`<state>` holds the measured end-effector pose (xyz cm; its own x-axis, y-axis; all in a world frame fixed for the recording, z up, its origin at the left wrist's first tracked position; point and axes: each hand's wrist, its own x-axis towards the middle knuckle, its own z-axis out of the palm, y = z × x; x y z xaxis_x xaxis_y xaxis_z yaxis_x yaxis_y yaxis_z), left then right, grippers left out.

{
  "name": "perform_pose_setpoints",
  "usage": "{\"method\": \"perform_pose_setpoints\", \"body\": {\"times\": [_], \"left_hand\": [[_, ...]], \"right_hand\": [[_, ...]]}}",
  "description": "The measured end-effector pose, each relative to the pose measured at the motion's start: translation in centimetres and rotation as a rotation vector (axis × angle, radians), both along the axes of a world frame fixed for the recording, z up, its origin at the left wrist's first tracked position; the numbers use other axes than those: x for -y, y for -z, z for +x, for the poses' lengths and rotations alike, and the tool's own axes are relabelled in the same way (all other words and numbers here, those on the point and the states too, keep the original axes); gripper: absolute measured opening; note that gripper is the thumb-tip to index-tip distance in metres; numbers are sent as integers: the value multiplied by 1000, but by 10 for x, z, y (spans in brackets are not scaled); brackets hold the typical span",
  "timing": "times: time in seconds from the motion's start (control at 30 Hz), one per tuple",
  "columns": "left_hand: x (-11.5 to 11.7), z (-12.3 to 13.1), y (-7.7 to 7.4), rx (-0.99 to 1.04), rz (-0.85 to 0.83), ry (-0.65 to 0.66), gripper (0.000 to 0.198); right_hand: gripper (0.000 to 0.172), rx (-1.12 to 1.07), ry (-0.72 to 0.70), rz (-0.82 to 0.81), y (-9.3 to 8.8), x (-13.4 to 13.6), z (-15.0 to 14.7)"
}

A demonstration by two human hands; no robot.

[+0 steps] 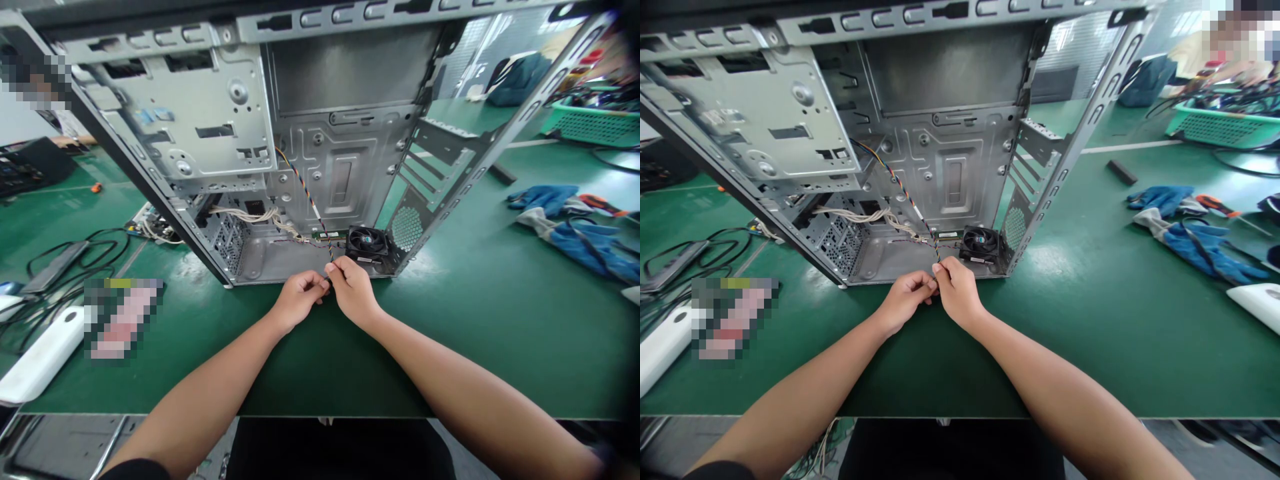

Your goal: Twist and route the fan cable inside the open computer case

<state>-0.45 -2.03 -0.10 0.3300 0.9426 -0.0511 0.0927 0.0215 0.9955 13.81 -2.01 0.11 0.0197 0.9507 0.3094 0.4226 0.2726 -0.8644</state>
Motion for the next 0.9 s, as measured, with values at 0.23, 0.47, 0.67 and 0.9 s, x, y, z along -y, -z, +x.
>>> {"method": "perform_pose_setpoints", "body": {"times": [0.23,0.47,0.67,0.9], "left_hand": [[-1,1,5,11,15,-37,14],[-1,1,2,2,40,-24,19],[0,1,2,-38,22,-33,18],[-1,-1,3,-67,33,-22,26]], "right_hand": [[26,-24,19,-3,0,0,0],[24,-25,34,-2,0,1,-1],[29,-34,44,-8,-1,0,-1],[25,-58,8,-37,-1,0,-1]]}}
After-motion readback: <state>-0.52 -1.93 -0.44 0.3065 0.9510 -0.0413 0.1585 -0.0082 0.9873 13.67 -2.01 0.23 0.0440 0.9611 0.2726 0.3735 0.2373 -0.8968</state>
